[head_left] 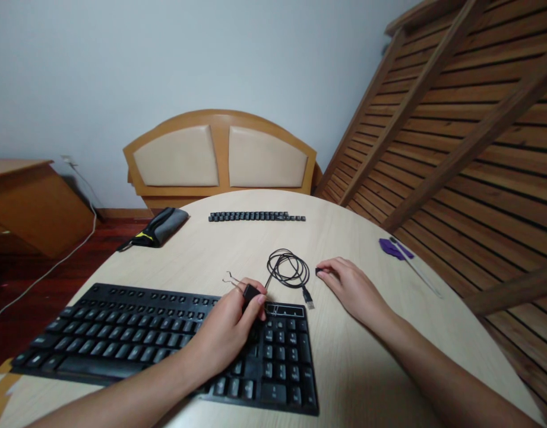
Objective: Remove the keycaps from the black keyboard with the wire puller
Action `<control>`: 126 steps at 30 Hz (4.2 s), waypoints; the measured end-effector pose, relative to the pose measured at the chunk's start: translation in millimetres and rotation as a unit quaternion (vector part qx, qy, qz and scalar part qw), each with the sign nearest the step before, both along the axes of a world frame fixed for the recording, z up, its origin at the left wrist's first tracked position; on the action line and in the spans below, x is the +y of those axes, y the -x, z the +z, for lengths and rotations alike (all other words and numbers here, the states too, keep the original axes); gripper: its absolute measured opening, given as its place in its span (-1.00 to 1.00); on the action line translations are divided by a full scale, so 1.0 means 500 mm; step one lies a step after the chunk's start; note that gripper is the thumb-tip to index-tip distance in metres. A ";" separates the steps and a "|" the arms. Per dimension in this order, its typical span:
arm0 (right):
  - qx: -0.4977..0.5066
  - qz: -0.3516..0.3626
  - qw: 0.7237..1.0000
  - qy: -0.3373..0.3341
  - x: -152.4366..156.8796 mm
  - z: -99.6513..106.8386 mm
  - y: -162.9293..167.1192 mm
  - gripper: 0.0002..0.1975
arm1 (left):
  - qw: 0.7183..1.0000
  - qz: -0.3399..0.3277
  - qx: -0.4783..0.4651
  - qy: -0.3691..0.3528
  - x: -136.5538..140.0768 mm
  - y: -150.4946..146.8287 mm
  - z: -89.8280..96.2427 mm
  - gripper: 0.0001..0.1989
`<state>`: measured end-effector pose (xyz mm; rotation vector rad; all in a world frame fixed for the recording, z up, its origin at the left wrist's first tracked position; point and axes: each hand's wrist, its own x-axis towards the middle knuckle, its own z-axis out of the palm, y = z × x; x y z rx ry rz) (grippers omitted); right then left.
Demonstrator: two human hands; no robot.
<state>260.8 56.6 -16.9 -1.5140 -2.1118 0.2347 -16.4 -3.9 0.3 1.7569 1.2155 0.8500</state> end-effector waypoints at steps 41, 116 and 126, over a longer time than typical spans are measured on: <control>-0.039 -0.163 0.985 -0.044 0.349 -0.038 -0.001 -0.74 | 1.000 -0.003 0.029 -0.011 0.002 -0.006 -0.009 -0.81; -0.004 0.291 0.938 0.187 -0.109 0.069 0.092 -0.08 | 0.991 -0.046 0.104 -0.070 -0.024 -0.012 0.016 -0.84; -0.020 0.291 0.947 0.135 -0.110 0.076 0.094 -0.41 | 0.994 -0.046 0.080 -0.053 -0.017 -0.010 0.018 -0.85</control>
